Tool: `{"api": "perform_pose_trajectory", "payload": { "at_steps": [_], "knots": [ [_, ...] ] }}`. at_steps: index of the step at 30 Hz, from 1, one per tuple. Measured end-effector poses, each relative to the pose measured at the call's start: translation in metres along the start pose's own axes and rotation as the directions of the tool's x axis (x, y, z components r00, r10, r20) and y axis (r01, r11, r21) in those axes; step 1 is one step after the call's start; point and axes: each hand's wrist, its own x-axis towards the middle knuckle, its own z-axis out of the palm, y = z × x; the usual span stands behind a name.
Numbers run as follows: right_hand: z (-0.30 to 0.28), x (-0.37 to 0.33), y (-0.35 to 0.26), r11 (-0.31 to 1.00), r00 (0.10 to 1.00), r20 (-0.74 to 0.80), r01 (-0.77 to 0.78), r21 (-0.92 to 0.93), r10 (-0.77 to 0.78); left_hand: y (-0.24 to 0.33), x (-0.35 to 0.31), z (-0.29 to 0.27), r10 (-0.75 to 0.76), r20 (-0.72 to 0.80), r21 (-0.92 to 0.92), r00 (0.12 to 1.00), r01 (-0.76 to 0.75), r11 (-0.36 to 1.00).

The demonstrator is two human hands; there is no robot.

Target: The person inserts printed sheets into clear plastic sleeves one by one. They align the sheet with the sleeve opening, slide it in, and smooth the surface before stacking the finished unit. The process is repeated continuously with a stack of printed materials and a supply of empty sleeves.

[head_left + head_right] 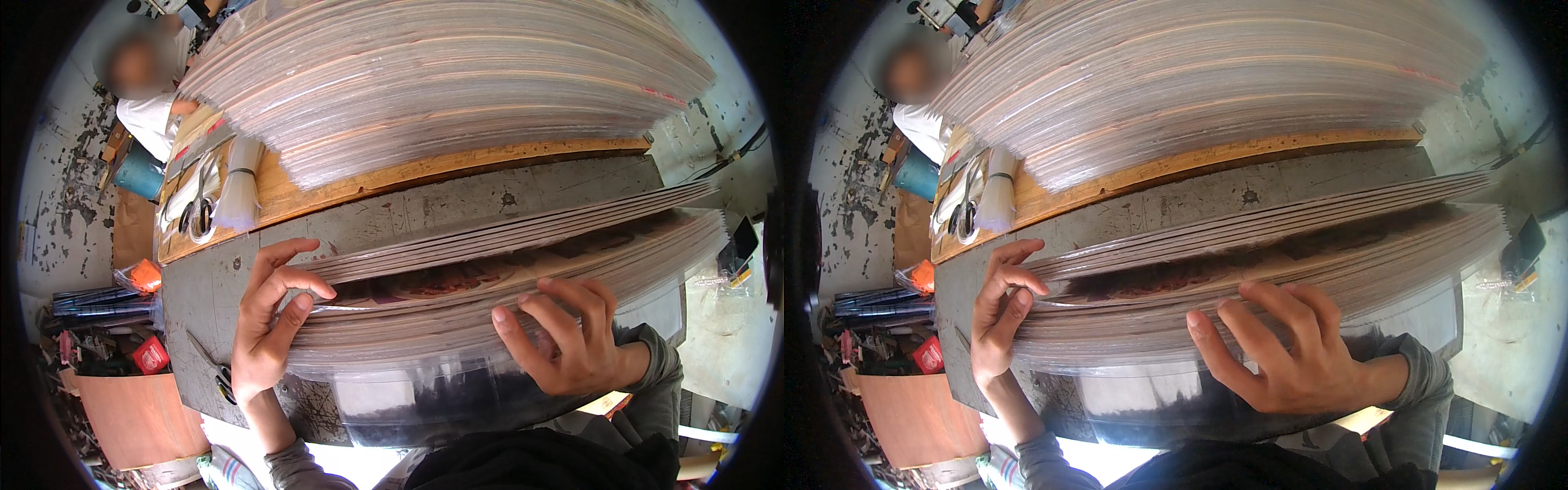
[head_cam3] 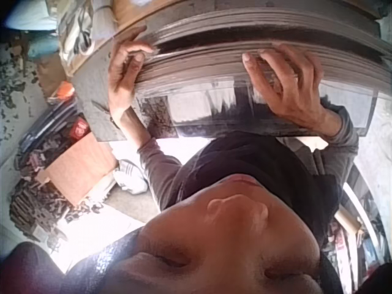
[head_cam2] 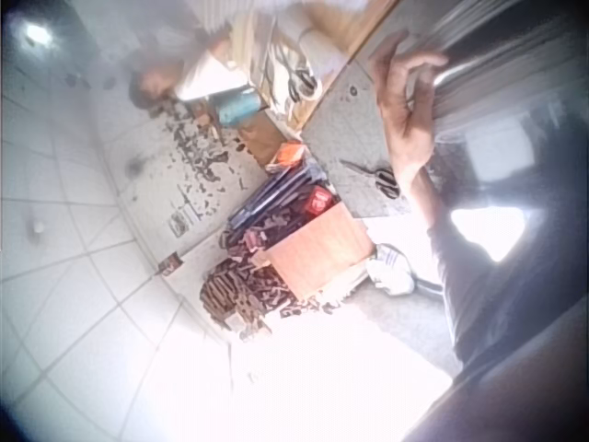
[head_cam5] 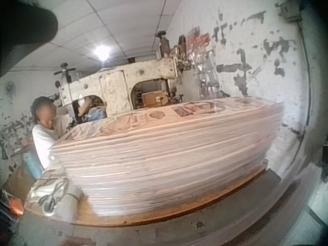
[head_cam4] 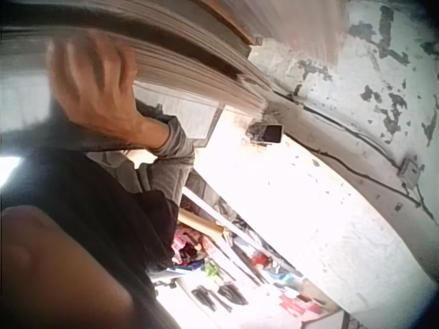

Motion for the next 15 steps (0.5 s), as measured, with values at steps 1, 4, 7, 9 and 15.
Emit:
{"api": "perform_pose_trajectory", "payload": {
  "at_steps": [1, 4, 7, 9, 15],
  "knots": [
    [-0.002, 0.002, 0.001, 1.000, 1.000, 0.005, 0.001, 0.008, -0.001, 0.000, 0.000, 0.000, 0.001, -0.001, 0.005, 1.000, -0.001, 1.000],
    [-0.008, 0.011, 0.005, 0.995, 0.998, 0.023, -0.063, 0.075, 0.061, -0.002, 0.000, 0.000, -0.022, -0.016, -0.019, 1.000, 0.022, 1.000],
    [-0.010, 0.018, 0.008, 0.984, 0.992, 0.075, -0.113, 0.140, 0.103, -0.004, 0.002, -0.001, -0.007, -0.015, -0.022, 1.000, 0.006, 1.000],
    [-0.009, 0.019, 0.009, 0.967, 0.988, 0.066, -0.152, 0.203, 0.141, 0.000, 0.002, 0.001, -0.002, -0.018, 0.008, 1.000, 0.003, 1.000],
    [-0.013, 0.024, 0.011, 0.912, 0.969, 0.159, -0.233, 0.338, 0.189, -0.001, 0.001, 0.004, -0.005, -0.042, 0.043, 0.999, 0.006, 0.999]
  ]
}}
